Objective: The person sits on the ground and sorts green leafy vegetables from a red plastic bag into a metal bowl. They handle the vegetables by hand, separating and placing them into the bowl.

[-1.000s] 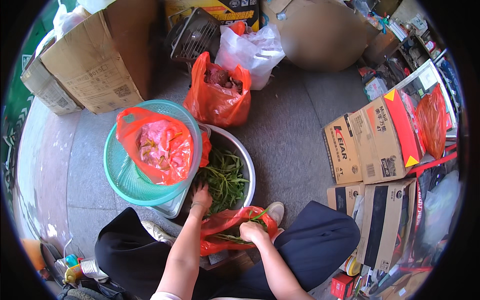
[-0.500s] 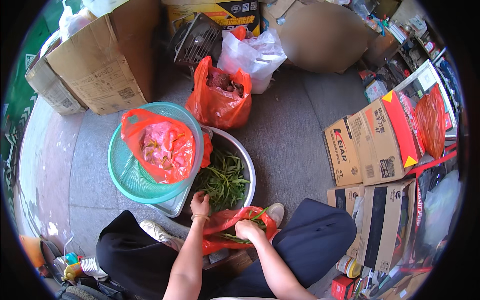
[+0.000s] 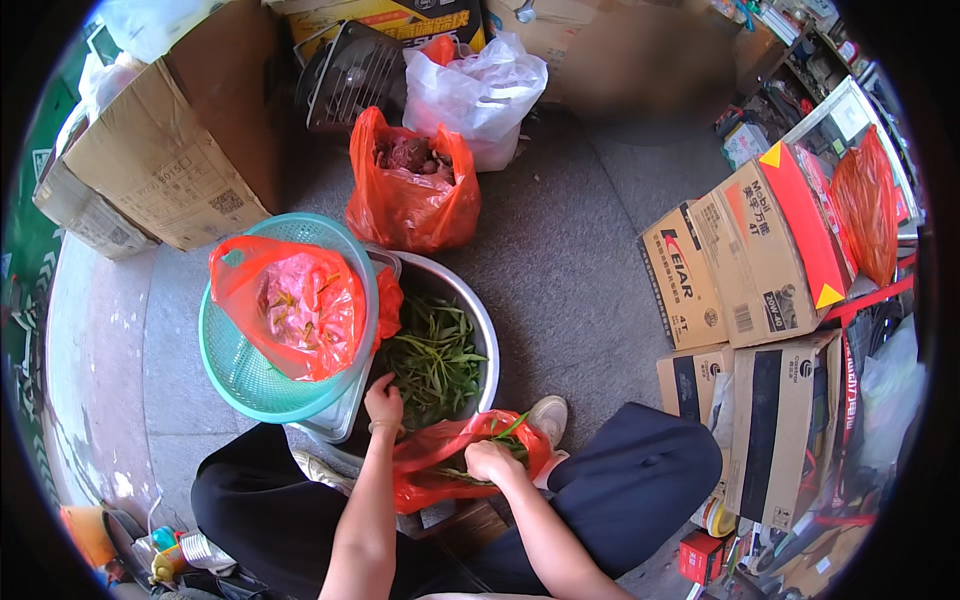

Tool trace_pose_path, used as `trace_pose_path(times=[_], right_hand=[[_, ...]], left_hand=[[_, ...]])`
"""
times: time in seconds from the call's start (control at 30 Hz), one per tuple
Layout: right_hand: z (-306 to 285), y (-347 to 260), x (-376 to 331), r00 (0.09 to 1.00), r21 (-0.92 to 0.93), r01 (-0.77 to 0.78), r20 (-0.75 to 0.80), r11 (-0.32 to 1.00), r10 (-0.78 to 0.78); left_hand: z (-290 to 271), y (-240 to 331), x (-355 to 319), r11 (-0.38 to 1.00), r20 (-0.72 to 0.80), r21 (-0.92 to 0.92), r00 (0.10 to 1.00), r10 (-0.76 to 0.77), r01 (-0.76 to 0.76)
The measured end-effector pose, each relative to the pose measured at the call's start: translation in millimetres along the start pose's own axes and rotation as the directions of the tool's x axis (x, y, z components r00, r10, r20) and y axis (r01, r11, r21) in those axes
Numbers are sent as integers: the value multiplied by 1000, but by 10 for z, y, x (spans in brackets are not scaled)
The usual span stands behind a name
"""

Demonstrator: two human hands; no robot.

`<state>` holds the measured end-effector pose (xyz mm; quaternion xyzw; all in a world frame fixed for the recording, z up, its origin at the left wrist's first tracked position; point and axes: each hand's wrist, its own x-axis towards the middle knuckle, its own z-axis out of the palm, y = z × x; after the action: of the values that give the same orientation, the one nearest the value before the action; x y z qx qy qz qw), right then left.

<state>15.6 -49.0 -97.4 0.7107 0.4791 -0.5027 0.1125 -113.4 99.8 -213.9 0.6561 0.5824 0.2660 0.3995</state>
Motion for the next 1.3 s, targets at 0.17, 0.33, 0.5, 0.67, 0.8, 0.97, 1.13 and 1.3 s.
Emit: trace_pose_path(times=[0.17, 0.33, 0.5, 0.67, 0.8, 0.97, 1.13, 1.3], right_hand=[[8, -101, 97, 1000, -9, 5, -10, 1000, -5], [100, -161, 193, 995, -127, 48, 91, 991, -36], [233, -169, 238, 999, -135, 17, 49, 991, -11], [151, -290, 207, 927, 223, 89, -374, 971, 1], [-37, -444, 295, 940, 900, 340, -336, 271, -63], [-237, -631, 79, 962, 971, 219, -231, -94, -147], [-159, -639, 228, 946, 947, 153, -223, -283, -235], [-236, -800, 92, 911, 916, 185, -295, -355, -287]], left_hand=[[-241, 379, -286, 746, 109, -599, 953, -284, 291], [-399, 575, -522, 326, 363, -822, 870, -333, 467], [-526, 627, -508, 194, 402, -876, 891, -212, 442], [-660, 775, -483, 165, 389, -894, 905, -171, 416], [-696, 862, -497, 121, 388, -905, 908, -157, 408], [-752, 797, -545, 145, 389, -901, 909, -150, 410], [-798, 857, -565, 115, 395, -903, 906, -150, 413], [-913, 895, -566, 157, 386, -906, 919, -77, 393]])
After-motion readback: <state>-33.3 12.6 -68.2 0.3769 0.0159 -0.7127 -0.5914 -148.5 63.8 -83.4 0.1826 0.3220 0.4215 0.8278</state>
